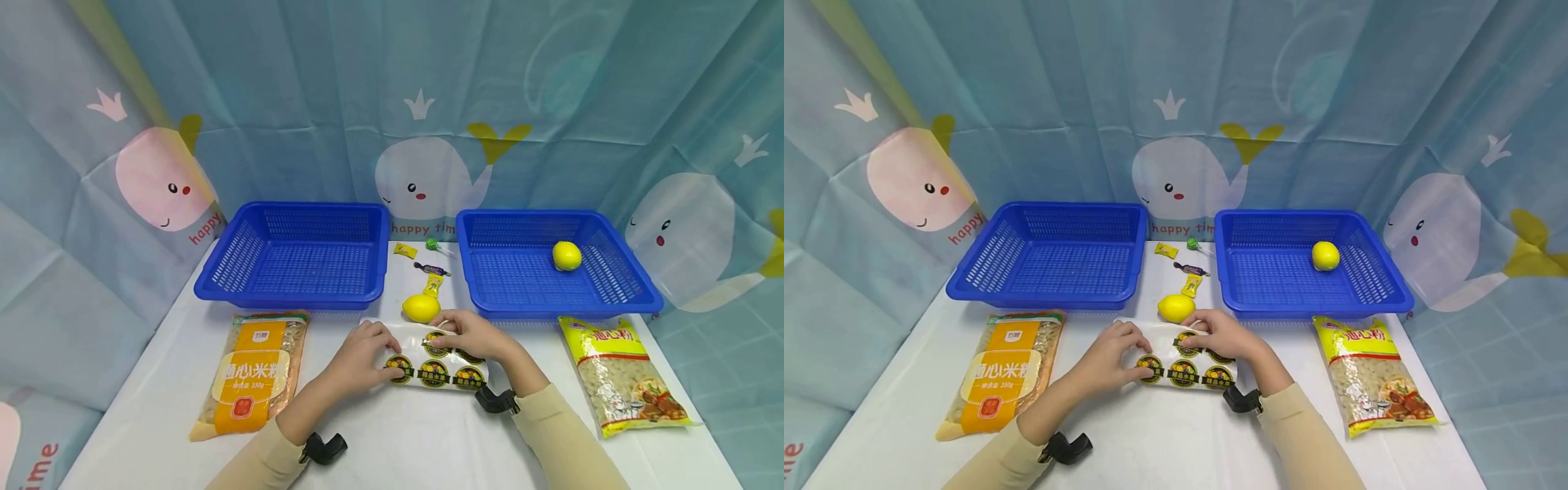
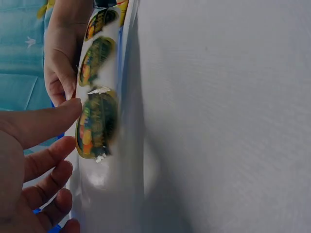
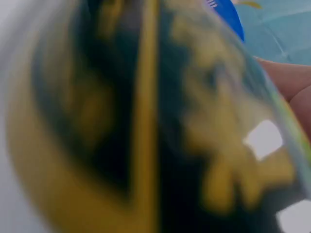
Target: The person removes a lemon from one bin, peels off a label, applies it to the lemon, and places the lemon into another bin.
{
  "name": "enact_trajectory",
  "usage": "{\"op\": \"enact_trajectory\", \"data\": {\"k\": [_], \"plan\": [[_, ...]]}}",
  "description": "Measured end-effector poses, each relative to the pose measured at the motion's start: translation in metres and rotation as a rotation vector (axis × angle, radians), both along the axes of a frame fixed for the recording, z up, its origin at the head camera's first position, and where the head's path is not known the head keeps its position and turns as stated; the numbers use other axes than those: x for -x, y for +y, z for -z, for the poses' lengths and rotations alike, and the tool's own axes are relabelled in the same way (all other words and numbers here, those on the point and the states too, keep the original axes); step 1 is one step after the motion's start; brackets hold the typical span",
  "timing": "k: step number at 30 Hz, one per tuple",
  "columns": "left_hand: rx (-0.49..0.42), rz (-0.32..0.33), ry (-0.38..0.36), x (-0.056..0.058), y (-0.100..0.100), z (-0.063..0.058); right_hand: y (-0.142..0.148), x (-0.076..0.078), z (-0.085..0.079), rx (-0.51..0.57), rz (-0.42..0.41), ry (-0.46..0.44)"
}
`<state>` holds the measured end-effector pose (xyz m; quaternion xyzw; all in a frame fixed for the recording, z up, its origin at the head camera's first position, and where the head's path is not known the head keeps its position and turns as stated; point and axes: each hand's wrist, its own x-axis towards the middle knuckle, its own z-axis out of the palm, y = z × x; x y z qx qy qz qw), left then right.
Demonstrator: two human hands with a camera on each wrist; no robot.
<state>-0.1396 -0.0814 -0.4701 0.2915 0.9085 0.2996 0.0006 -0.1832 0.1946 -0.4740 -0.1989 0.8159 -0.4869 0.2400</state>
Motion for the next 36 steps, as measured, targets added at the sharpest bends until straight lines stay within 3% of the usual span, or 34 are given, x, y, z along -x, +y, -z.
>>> {"op": "enact_trajectory", "data": {"k": [8,14,19,25,31,36], "plan": [[0.033,-0.021,0.036,-0.003,0.004,0.003,-0.001,-0.001,-0.003,0.047,-0.014,-0.071],[0.017,-0.009,0.019,-0.005,0.005,0.005,0.000,0.000,0.001,0.042,-0.021,-0.083],[-0.131,0.012,-0.161,-0.004,0.002,-0.004,0.003,0.003,0.003,-0.026,-0.036,-0.031],[-0.328,-0.038,-0.359,0.000,-0.001,-0.008,-0.001,0.005,0.007,-0.214,0.007,0.149],[-0.383,-0.127,-0.468,0.004,0.001,-0.006,-0.008,-0.002,0.010,-0.397,0.176,0.240],[-0.413,-0.145,-0.501,0.004,0.000,-0.004,-0.012,-0.006,0.013,-0.452,0.262,0.293]]}}
